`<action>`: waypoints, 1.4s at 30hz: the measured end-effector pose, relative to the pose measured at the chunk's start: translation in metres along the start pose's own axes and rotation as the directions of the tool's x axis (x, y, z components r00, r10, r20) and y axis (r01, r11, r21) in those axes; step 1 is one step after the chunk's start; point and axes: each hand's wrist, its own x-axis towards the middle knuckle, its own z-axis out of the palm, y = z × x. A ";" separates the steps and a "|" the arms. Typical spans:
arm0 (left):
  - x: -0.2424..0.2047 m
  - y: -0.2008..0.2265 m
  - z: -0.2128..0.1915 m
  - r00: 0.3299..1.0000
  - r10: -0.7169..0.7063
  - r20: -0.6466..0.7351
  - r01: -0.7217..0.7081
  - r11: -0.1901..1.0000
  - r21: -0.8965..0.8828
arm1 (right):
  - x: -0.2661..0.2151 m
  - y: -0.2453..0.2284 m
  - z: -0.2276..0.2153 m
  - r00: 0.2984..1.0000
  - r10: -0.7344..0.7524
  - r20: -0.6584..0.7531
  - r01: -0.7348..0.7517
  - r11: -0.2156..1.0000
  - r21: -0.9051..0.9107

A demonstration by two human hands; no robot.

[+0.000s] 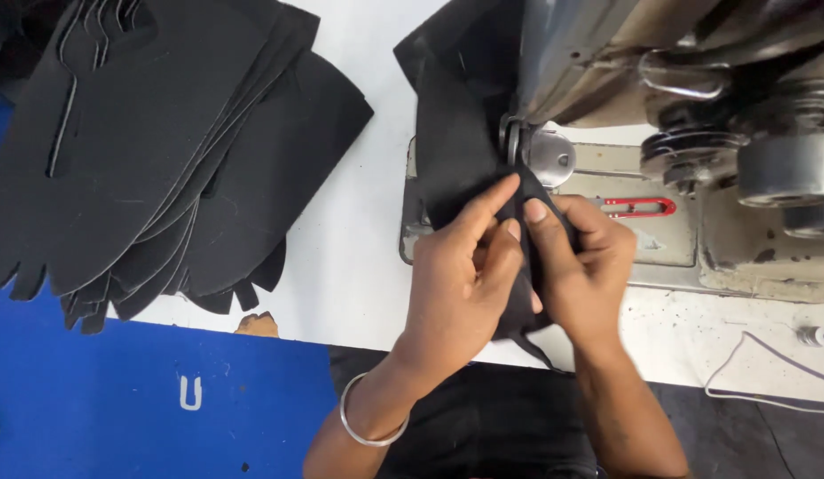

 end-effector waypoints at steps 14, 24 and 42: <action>-0.004 -0.010 -0.008 0.998 0.049 0.050 -0.043 0.992 -0.114 | -0.021 0.043 0.004 0.949 0.007 0.317 -0.127 0.924 0.361; 0.001 -0.015 -0.016 0.997 0.050 0.059 -0.051 0.999 0.013 | -0.002 0.038 0.012 0.924 0.036 0.381 -0.240 0.830 0.504; 0.015 -0.002 -0.055 0.830 0.542 -0.129 -0.407 0.748 0.524 | -0.117 0.023 -0.004 0.961 0.189 0.199 -0.188 0.982 -0.026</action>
